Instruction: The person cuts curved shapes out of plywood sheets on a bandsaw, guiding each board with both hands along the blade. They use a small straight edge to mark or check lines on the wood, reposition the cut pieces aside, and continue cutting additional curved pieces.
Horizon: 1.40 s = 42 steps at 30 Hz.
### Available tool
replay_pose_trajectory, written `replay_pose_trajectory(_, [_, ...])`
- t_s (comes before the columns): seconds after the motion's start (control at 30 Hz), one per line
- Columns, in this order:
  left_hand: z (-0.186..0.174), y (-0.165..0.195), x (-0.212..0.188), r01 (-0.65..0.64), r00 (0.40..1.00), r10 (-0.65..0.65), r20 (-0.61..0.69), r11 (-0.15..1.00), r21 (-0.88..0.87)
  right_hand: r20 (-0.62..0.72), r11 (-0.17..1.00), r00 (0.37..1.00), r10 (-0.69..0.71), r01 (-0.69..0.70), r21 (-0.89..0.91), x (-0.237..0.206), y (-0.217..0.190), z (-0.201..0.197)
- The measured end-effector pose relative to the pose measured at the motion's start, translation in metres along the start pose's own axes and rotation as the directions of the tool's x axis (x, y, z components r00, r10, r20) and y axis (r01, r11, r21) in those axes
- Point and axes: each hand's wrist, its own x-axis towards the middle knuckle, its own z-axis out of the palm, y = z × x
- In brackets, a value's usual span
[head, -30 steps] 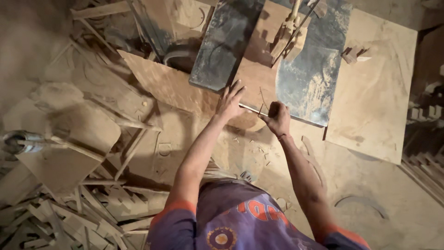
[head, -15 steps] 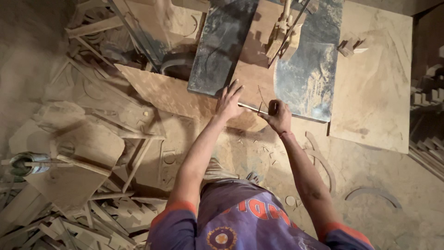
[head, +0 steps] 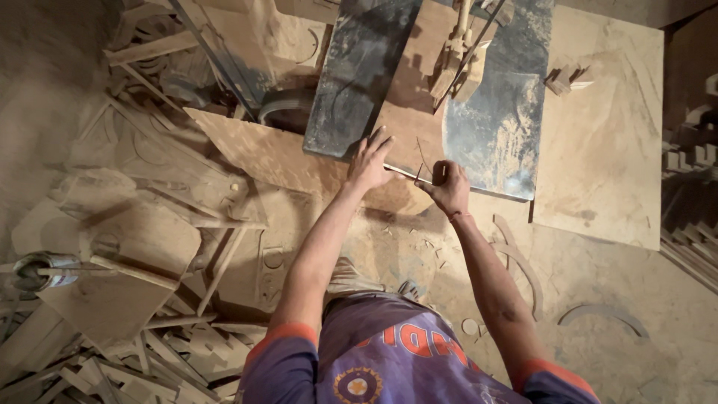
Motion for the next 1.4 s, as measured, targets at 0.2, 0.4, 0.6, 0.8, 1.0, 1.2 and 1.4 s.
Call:
replay_pose_trajectory(0.2, [-0.002,-0.003,0.005,-0.023,1.000,0.023,-0.005,1.000,-0.002,-0.021,1.000,1.000,-0.020,0.020,0.002,0.002,0.001,0.003])
replay_pose_trajectory(0.4, [-0.002,-0.006,0.011,-0.033,0.999,0.033,-0.027,0.999,-0.013,-0.066,0.997,0.995,-0.076,0.075,-0.022,0.003,0.000,0.006])
replay_pose_trajectory(0.6, [-0.007,-0.006,0.015,0.040,0.998,-0.039,0.045,0.999,-0.019,0.000,0.995,0.996,-0.094,0.094,-0.010,0.007,0.006,0.002])
replay_pose_trajectory(0.8, [-0.011,-0.005,0.021,0.086,0.991,-0.084,0.102,0.996,-0.013,0.053,0.994,0.998,-0.039,0.033,0.102,0.007,0.010,-0.003])
replay_pose_trajectory(1.0, [-0.011,-0.011,0.026,0.039,0.997,-0.039,0.061,0.999,-0.001,0.027,0.999,0.999,-0.042,0.041,0.019,0.012,0.008,0.002])
replay_pose_trajectory(1.2, [-0.012,-0.014,0.033,-0.017,0.999,0.017,0.032,1.000,-0.003,-0.019,0.999,0.999,-0.037,0.037,-0.018,0.014,0.005,0.004])
replay_pose_trajectory(1.4, [-0.019,-0.012,0.039,-0.017,0.999,0.016,0.029,1.000,0.007,-0.021,0.996,0.999,-0.033,0.031,-0.087,0.016,0.001,0.008])
